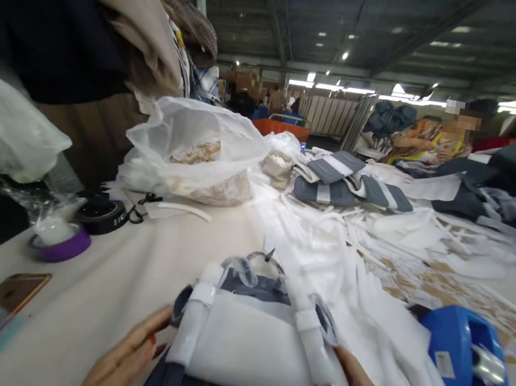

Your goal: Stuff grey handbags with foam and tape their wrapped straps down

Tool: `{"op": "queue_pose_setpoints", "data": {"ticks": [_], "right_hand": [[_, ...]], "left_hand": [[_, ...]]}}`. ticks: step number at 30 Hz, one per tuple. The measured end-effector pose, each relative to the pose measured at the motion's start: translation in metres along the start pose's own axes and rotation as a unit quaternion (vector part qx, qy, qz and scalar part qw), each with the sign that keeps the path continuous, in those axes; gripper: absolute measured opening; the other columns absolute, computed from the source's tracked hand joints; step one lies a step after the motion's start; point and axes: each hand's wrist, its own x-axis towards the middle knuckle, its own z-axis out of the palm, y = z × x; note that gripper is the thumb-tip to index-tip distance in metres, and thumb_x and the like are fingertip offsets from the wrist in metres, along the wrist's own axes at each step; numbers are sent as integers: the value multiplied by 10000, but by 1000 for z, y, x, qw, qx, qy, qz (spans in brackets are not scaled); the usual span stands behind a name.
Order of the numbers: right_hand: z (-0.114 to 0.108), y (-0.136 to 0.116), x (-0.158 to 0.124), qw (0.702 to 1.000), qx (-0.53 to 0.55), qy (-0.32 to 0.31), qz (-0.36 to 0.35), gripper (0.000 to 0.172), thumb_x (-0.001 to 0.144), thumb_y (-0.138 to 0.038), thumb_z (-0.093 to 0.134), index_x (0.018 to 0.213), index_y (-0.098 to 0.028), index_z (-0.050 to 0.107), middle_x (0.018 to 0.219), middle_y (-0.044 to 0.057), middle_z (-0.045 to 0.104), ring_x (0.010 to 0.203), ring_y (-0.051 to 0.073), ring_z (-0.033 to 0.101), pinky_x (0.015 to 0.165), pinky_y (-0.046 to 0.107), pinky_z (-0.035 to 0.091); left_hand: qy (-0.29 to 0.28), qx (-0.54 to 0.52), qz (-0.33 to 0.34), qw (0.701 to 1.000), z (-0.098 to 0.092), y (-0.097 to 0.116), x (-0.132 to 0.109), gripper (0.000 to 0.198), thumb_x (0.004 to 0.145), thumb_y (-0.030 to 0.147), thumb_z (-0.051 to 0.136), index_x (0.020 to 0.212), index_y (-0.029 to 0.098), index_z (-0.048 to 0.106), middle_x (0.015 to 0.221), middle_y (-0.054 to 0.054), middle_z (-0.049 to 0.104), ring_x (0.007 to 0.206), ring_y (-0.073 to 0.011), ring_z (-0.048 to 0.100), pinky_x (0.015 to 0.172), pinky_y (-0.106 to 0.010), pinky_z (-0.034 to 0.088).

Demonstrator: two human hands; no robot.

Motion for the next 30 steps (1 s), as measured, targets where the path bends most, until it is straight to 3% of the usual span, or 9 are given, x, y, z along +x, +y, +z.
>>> {"op": "queue_pose_setpoints", "data": {"ticks": [5,9,11,15,20,24,30], "right_hand": [[-4,-7,-16,992,124,-36,-2,548,705,-574,587,1108,-211,661,1294,66,562,1257,306,427,922,372,437],[-6,-7,-16,984,161,-74,-12,471,699,-526,628,1011,-182,705,1050,74,695,1014,290,604,795,342,472],[-5,-5,-14,982,169,-84,-13,472,661,-499,673,992,-163,709,966,73,716,937,276,632,772,328,470],[-4,-2,-11,983,168,-78,-10,480,609,-488,716,952,-152,715,892,62,727,920,262,640,774,307,463],[-5,-10,-21,986,147,-69,-28,437,610,-478,714,895,-148,727,851,55,730,921,271,644,788,323,468],[-5,-20,-36,989,119,-58,-67,337,697,-449,655,859,-166,739,885,51,730,981,275,633,863,352,456],[-2,-16,-36,992,84,-4,-89,351,704,-451,633,861,-157,744,965,58,722,1065,287,593,990,377,379]], "left_hand": [[19,103,53,993,11,20,21,646,626,510,593,1150,132,599,1178,-110,612,1088,-315,546,980,-410,386],[33,118,65,990,18,31,27,409,587,344,612,929,129,677,1026,-106,667,998,-293,578,875,-363,448],[46,107,59,991,18,34,26,318,618,269,613,907,147,670,1014,-84,664,975,-256,587,822,-320,462],[77,63,-13,995,16,39,22,252,796,250,551,1022,139,572,1017,-78,617,860,-180,599,665,-284,479],[16,-1,-98,995,21,39,27,261,903,365,506,835,120,562,706,12,555,549,-85,516,513,-226,454],[15,-46,-69,996,27,37,37,183,898,297,532,855,122,562,710,25,542,530,-68,490,485,-198,436],[-32,-102,3,994,34,47,52,120,876,233,568,884,113,571,724,21,573,559,-76,538,517,-207,476]]}}
